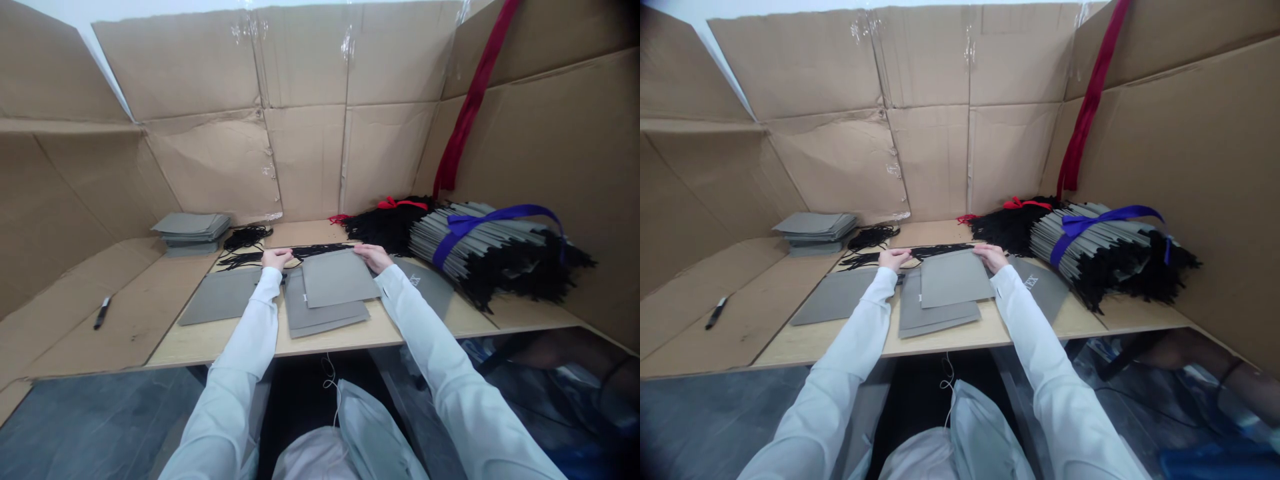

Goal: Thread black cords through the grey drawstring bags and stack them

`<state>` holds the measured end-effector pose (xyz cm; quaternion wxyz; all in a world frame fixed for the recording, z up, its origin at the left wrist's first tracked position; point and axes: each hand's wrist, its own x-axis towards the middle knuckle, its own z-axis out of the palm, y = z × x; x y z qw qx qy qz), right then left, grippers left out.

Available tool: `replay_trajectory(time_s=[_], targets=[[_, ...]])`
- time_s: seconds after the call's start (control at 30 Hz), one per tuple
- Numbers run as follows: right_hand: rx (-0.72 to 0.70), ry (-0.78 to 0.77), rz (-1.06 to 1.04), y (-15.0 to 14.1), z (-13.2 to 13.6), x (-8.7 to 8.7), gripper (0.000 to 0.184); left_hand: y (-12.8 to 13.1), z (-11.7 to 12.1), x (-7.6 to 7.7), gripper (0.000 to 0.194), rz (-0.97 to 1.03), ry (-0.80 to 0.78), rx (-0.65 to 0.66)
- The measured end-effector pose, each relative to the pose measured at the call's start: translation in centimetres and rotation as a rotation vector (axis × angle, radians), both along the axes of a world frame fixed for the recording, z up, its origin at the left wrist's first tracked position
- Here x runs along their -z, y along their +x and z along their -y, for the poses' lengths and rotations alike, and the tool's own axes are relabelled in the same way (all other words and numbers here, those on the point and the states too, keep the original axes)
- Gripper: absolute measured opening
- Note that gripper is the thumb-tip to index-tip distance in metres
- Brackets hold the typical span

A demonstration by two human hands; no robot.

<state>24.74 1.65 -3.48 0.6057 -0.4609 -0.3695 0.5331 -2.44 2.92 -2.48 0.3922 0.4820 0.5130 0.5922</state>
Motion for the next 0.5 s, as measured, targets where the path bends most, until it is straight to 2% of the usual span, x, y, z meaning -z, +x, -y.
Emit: replay_trajectory(time_s=[0.1, 0.17, 0.37, 0.5], targets=[[-0.064, -0.001, 0.077, 0.1, 0.1, 0.2, 0.025, 0.1, 0.0, -0.1, 0.022, 0.135, 0.063, 0.143], [-0.096, 0.009, 0.087, 0.1, 0.1, 0.4, 0.029, 0.0, 0.0, -0.2, 0.025, 0.169, 0.081, 0.16], [-0.151, -0.005, 0.067, 0.2, -0.1, 0.3, 0.03, -2.3, -0.7, -0.6, 0.021, 0.01, 0.139, 0.005], [-0.119, 0.019, 0.033, 0.3, 0.0, -0.1, 0.03, -3.7, -1.0, -0.5, 0.022, 0.01, 0.156, -0.051]])
